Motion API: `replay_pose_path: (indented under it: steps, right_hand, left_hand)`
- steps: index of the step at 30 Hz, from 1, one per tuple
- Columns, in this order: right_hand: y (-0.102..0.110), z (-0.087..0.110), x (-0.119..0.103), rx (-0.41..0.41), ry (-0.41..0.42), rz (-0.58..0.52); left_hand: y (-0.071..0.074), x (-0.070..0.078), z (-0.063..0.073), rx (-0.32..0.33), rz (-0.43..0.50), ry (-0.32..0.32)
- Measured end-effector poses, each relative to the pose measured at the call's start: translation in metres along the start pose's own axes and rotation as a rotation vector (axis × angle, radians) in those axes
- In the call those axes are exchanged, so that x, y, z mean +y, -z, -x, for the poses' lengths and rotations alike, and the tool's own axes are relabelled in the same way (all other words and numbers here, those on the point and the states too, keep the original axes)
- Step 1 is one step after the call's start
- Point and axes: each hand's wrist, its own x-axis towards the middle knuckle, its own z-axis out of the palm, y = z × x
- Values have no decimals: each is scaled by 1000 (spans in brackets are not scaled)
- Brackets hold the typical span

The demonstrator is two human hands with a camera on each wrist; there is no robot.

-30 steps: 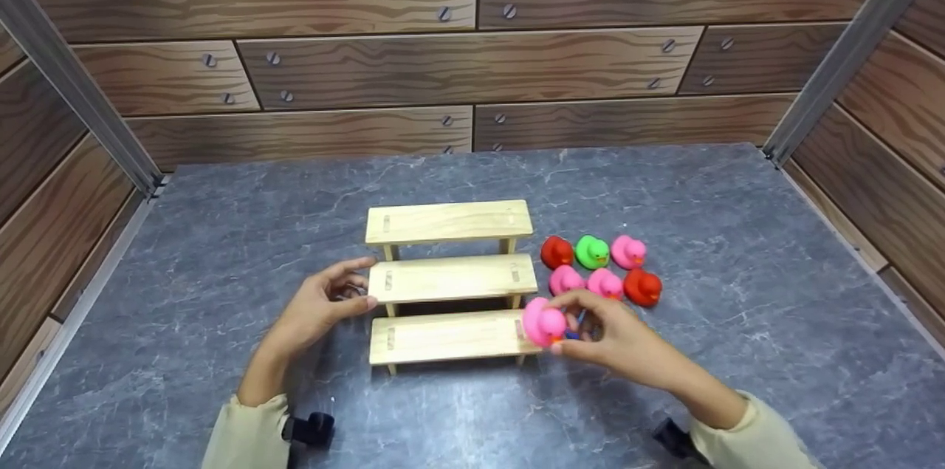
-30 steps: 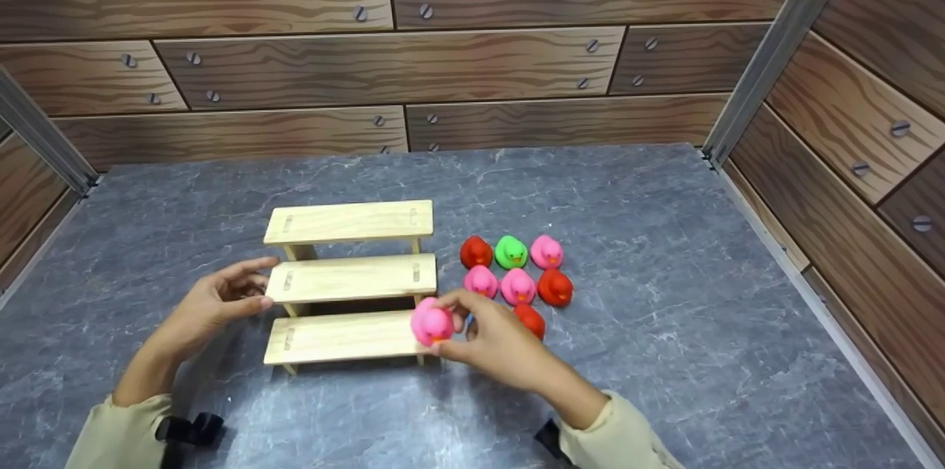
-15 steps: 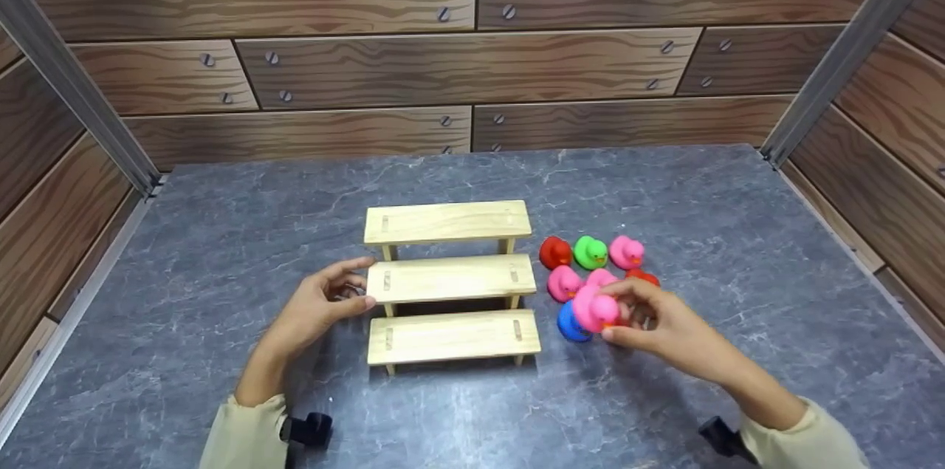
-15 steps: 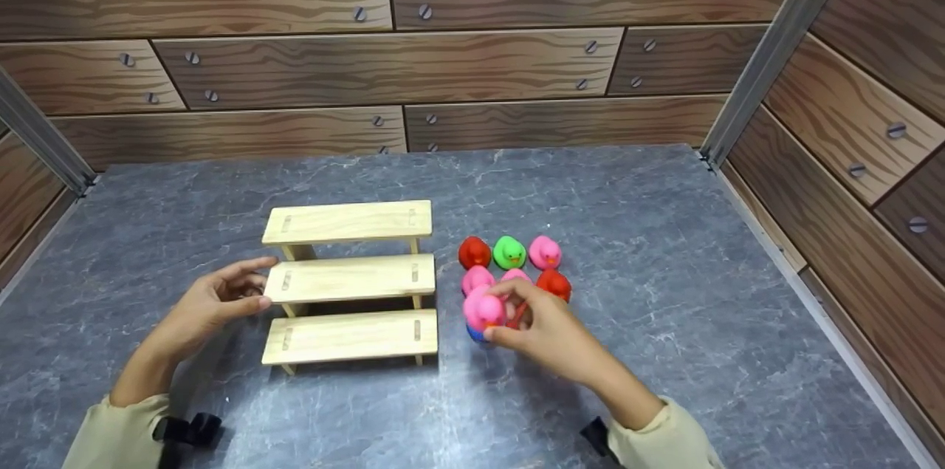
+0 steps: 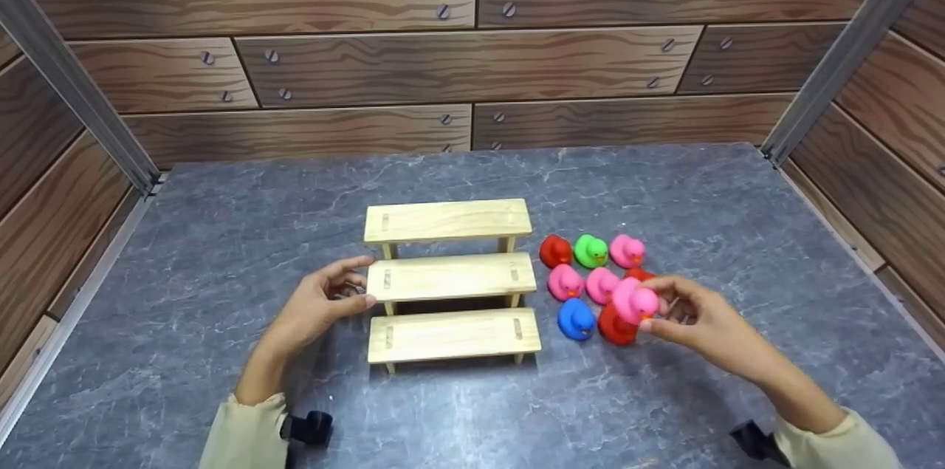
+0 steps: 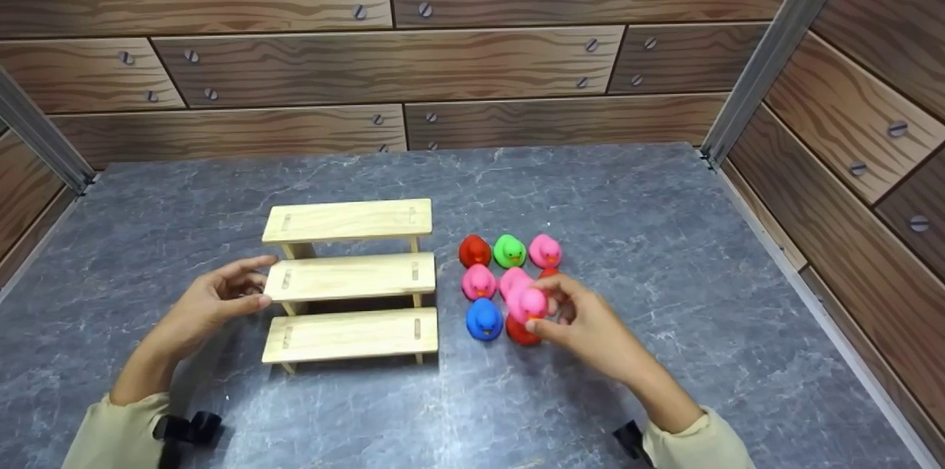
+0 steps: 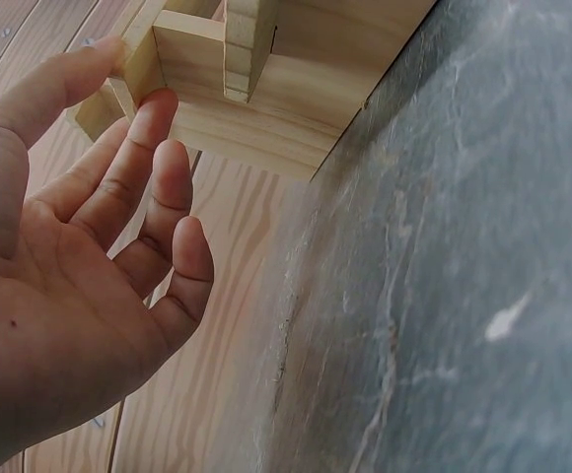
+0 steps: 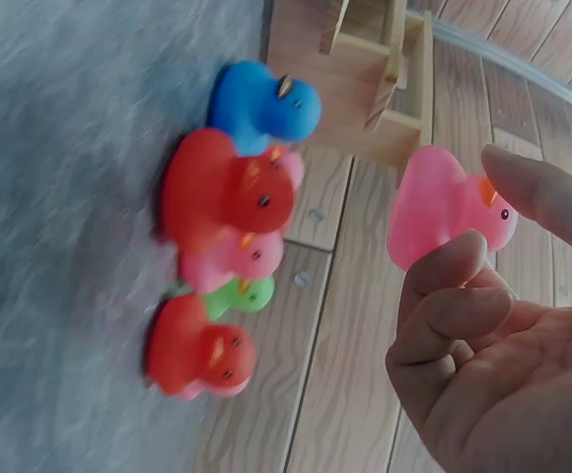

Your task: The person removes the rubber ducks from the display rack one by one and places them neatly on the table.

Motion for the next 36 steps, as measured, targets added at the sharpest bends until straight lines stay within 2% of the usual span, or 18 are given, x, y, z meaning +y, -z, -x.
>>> replay_pose_path:
  steps: [8,20,27,36]
  right_hand:
    - [12,5,17,7,-91,0]
    - [20,11,37,29,-99,52]
    - [25,12,44,-36,-164,26]
    - [26,12,54,-90,-163,20]
  left_hand:
    - [-1,2,-1,0,15,1]
    - [-1,2,-2,-6,-1,-7]
    - [-1,2,-2,-11,6,-5]
    - [-2,2,-1,-3,3,-3]
